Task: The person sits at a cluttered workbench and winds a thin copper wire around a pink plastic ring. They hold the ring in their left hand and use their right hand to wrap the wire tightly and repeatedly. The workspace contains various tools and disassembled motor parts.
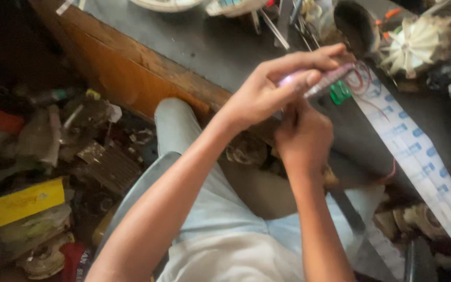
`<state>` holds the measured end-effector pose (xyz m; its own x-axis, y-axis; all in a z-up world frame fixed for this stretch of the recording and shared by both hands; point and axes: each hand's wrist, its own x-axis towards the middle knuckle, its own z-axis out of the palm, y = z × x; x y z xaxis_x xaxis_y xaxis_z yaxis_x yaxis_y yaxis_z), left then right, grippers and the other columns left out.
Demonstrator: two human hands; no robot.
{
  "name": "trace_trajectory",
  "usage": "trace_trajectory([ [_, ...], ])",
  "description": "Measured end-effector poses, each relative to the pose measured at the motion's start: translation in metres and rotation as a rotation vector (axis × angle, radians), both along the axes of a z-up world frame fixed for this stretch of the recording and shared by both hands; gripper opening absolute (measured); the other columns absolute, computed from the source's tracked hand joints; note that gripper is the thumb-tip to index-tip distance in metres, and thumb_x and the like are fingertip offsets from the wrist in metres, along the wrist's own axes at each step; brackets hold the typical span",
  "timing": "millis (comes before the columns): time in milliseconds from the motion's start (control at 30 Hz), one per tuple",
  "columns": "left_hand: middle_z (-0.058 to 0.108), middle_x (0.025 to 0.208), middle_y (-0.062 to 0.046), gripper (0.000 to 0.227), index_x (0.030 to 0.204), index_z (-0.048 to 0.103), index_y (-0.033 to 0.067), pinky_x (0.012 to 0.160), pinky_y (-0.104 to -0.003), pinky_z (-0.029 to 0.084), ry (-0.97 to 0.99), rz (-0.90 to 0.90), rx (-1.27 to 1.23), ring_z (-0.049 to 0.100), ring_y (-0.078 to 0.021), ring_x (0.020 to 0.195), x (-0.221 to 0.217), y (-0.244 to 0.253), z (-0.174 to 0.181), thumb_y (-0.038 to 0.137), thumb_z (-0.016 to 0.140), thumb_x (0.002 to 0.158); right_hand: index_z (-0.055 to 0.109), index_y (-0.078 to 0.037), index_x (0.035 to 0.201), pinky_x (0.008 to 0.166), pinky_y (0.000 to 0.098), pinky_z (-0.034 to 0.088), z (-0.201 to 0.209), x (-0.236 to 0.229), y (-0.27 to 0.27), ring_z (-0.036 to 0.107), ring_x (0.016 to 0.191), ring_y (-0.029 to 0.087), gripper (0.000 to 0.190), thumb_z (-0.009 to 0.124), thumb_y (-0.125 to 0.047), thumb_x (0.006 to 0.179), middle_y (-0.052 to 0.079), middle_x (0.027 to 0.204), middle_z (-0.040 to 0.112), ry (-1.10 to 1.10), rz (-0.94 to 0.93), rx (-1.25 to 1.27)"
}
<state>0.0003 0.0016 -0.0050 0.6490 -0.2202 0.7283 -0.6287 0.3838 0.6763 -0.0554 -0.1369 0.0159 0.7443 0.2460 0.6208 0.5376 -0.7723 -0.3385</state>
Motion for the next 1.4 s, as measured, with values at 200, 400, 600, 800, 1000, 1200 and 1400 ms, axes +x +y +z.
trace_trajectory([
  [200, 0.054, 0.158, -0.015, 0.034, 0.139, 0.066, 0.0029, 0.132, -0.038, 0.035, -0.015, 0.017, -0.010, 0.041, -0.0240, 0.155, 0.000, 0.004, 0.006, 0.028, 0.062, 0.116, 0.070, -0.004, 0.106, 0.068, 0.0531, 0.052, 0.002, -0.023, -0.002, 0.068, 0.082, 0.046, 0.016, 0.059, -0.012, 0.099, 0.025, 0.087, 0.068, -0.049, 0.045, 0.101],
  [400, 0.053, 0.159, -0.015, 0.032, 0.139, 0.066, 0.0028, 0.129, -0.037, 0.035, 0.006, 0.014, 0.002, 0.043, -0.0236, 0.151, -0.005, -0.004, -0.001, 0.026, 0.062, 0.116, 0.071, -0.002, 0.100, 0.072, 0.0558, 0.050, -0.001, 0.003, 0.001, 0.068, 0.085, 0.047, 0.014, 0.062, -0.013, 0.102, 0.025, 0.086, 0.070, 0.057, -0.049, -0.041],
  [600, 0.052, 0.159, -0.015, 0.033, 0.138, 0.066, 0.0033, 0.132, -0.038, 0.034, 0.003, 0.013, -0.011, 0.044, -0.0240, 0.154, -0.005, -0.002, 0.005, 0.026, 0.063, 0.114, 0.074, -0.003, 0.112, 0.075, 0.0534, 0.052, 0.002, -0.017, -0.002, 0.068, 0.087, 0.046, 0.021, 0.060, -0.013, 0.100, 0.025, 0.094, 0.071, -0.038, 0.022, 0.073],
  [800, 0.052, 0.159, -0.016, 0.033, 0.138, 0.065, 0.0036, 0.132, -0.038, 0.035, 0.006, 0.025, -0.011, 0.043, -0.0243, 0.155, -0.011, -0.003, 0.003, 0.027, 0.063, 0.115, 0.072, -0.001, 0.093, 0.071, 0.0541, 0.051, 0.002, -0.004, 0.006, 0.068, 0.083, 0.047, 0.022, 0.062, -0.017, 0.103, 0.025, 0.086, 0.070, 0.098, -0.070, 0.010],
  [1000, 0.053, 0.157, -0.017, 0.042, 0.146, 0.061, 0.0047, 0.132, -0.041, 0.039, 0.084, 0.037, -0.019, 0.049, -0.0259, 0.149, -0.010, -0.005, 0.006, 0.027, 0.063, 0.110, 0.070, -0.002, 0.097, 0.070, 0.0566, 0.050, 0.003, -0.006, 0.004, 0.066, 0.082, 0.048, 0.019, 0.058, -0.015, 0.101, 0.026, 0.084, 0.067, -0.011, -0.001, 0.037],
  [1200, 0.059, 0.152, -0.017, 0.034, 0.136, 0.066, 0.0015, 0.133, -0.040, 0.033, 0.010, 0.011, -0.047, 0.040, -0.0250, 0.157, -0.009, -0.002, 0.009, 0.028, 0.063, 0.114, 0.072, -0.005, 0.105, 0.070, 0.0581, 0.050, -0.002, -0.024, 0.000, 0.066, 0.082, 0.048, 0.018, 0.058, -0.015, 0.100, 0.023, 0.089, 0.070, -0.001, -0.058, 0.003],
  [1400, 0.053, 0.156, -0.015, 0.037, 0.139, 0.067, 0.0029, 0.136, -0.045, 0.034, 0.042, 0.056, -0.023, 0.043, -0.0278, 0.154, -0.008, -0.002, 0.006, 0.027, 0.065, 0.111, 0.071, -0.006, 0.094, 0.073, 0.0560, 0.051, -0.002, -0.008, 0.004, 0.067, 0.086, 0.047, 0.015, 0.062, -0.017, 0.098, 0.022, 0.087, 0.071, 0.083, -0.124, -0.045],
])
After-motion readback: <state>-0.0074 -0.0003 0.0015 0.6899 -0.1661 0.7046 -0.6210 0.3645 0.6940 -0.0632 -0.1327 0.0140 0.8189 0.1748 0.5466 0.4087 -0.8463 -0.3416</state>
